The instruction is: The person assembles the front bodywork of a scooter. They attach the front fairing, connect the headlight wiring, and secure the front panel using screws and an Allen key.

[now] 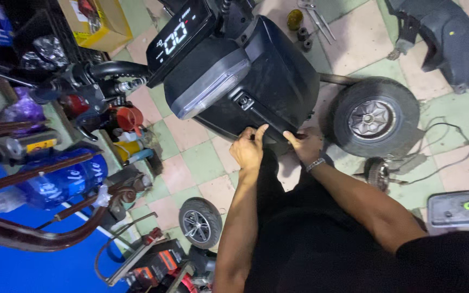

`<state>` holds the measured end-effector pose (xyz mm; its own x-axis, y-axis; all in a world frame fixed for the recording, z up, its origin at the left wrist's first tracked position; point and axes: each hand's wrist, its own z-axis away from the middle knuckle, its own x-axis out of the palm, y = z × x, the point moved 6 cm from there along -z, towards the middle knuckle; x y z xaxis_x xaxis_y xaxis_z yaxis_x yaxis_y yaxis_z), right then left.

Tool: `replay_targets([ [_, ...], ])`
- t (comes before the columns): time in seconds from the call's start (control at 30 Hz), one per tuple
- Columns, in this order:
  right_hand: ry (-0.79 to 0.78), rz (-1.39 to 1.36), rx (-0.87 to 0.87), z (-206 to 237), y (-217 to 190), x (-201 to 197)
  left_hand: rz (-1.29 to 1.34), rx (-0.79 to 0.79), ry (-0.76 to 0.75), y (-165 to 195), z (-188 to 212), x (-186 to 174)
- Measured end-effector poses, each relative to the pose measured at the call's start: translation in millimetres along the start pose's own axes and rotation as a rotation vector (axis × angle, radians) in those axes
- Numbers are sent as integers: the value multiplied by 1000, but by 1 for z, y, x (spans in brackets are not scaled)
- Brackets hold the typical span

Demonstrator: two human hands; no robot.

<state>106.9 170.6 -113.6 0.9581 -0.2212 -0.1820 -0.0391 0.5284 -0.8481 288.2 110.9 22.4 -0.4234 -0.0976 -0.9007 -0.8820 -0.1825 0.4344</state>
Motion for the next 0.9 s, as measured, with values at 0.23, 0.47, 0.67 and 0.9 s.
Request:
replay_targets([
  [0.23,-175,-272,-110,1,19,7,28,776,-190,74,56,12],
  [0.47,39,-489,201,7,23,14,389,1561,-410,168,126,-18],
  [0.67,91,-531,206,12,25,20,-495,1679,-282,89,-6,59],
  [0.9,111,-860,161,28,36,33,-550,1563,-422,113,23,57],
])
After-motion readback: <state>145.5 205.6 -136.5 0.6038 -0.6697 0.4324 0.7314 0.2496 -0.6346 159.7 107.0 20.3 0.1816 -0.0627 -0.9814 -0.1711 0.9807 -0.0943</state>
